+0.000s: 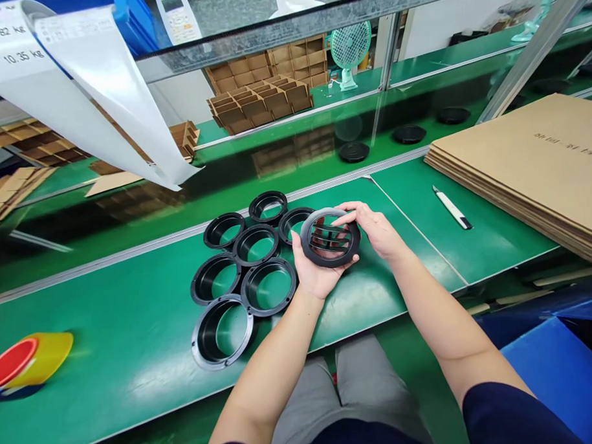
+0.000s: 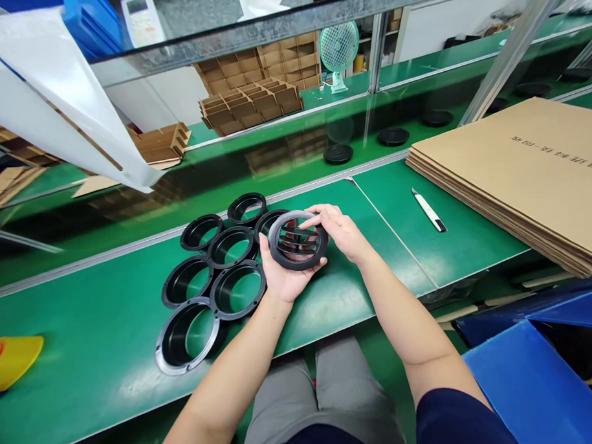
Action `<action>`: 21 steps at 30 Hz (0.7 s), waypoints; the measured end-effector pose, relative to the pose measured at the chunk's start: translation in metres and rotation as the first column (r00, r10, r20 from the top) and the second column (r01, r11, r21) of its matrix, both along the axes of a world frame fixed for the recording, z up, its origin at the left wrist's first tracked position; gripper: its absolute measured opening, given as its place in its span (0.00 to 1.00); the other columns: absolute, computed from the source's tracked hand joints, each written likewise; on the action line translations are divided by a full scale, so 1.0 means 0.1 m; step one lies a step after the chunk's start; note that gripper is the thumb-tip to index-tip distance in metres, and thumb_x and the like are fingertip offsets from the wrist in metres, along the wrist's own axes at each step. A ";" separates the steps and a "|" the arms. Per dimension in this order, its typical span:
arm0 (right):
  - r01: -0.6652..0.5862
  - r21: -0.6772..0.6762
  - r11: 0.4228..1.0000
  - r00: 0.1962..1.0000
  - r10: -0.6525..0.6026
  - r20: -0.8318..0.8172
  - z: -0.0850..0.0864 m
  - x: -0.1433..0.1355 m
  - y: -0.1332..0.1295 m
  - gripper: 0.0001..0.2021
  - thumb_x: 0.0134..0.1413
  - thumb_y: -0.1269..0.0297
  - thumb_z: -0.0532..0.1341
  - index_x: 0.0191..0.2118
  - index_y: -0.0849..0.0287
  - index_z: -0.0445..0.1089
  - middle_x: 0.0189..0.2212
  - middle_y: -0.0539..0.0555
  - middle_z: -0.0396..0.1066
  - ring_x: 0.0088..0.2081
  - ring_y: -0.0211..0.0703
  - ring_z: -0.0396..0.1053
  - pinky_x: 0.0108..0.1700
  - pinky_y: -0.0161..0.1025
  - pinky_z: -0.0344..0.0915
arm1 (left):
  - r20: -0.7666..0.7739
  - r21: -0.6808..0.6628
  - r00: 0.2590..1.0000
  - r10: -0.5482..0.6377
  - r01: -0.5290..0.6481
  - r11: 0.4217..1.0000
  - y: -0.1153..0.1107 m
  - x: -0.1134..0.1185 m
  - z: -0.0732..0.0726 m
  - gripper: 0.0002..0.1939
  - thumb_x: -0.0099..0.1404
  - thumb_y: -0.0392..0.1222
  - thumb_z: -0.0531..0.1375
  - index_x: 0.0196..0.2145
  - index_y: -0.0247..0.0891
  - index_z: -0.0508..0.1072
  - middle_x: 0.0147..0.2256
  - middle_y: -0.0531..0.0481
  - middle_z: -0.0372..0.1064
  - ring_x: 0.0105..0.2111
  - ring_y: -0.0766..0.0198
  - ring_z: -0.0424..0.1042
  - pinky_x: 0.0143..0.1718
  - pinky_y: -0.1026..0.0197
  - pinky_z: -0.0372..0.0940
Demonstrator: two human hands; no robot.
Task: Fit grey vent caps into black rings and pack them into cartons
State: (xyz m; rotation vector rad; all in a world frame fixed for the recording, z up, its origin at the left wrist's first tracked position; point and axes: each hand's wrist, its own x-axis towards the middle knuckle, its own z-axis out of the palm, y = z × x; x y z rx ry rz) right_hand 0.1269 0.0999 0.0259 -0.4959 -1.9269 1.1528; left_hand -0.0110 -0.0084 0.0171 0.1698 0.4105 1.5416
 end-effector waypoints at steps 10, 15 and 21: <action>0.001 -0.041 0.999 0.998 -0.004 -0.065 0.02 -0.01 -0.01 0.30 0.69 0.35 0.50 0.41 0.49 0.83 0.54 0.54 0.71 0.57 0.54 0.66 0.61 0.52 0.65 | 0.035 0.008 0.999 -0.010 0.009 1.000 0.00 0.00 0.02 0.44 0.69 0.76 0.42 0.65 0.40 0.65 0.52 0.32 0.71 0.48 0.40 0.74 0.37 0.41 0.74; -0.005 -0.040 0.999 0.998 0.002 -0.069 0.01 -0.02 -0.01 0.28 0.67 0.34 0.52 0.42 0.47 0.83 0.52 0.54 0.72 0.58 0.55 0.65 0.61 0.53 0.66 | 0.040 -0.016 0.999 0.000 0.001 1.000 0.00 0.01 0.02 0.44 0.69 0.76 0.42 0.63 0.41 0.67 0.51 0.33 0.71 0.47 0.41 0.74 0.38 0.40 0.74; 0.010 -0.037 0.999 0.997 -0.013 -0.077 0.03 -0.02 -0.01 0.28 0.66 0.34 0.54 0.42 0.47 0.83 0.51 0.55 0.72 0.59 0.55 0.66 0.66 0.54 0.60 | 0.040 -0.006 0.999 -0.012 0.013 1.000 0.01 0.01 0.01 0.44 0.68 0.77 0.42 0.62 0.41 0.68 0.50 0.33 0.71 0.46 0.42 0.74 0.39 0.40 0.73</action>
